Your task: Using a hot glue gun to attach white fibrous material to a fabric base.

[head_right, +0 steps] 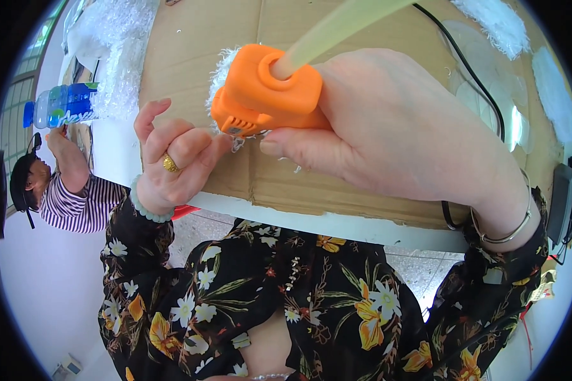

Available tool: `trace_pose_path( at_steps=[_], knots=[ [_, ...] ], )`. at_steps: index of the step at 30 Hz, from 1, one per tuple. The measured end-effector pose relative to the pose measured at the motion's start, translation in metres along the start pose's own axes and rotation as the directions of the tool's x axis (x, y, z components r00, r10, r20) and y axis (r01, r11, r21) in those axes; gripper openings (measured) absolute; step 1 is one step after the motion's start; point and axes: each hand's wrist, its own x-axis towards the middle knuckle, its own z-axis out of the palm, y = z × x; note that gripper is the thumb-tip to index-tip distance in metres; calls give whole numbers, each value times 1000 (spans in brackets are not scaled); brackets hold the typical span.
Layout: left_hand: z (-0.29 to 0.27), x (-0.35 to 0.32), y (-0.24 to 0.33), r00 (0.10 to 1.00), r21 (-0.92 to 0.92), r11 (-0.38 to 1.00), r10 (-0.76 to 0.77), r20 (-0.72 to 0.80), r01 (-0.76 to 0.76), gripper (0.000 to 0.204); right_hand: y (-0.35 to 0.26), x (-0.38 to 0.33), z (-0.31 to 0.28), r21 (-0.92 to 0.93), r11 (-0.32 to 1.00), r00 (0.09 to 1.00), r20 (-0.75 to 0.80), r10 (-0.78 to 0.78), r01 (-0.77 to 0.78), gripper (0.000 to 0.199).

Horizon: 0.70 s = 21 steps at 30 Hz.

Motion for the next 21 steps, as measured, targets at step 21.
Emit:
trace_pose_path(
  at_steps=[21],
  knots=[
    [2, 13, -24, 939, -383, 863, -259, 224, 330, 10, 22, -44, 0, 504, 826, 924, -129, 360, -252, 31]
  ],
)
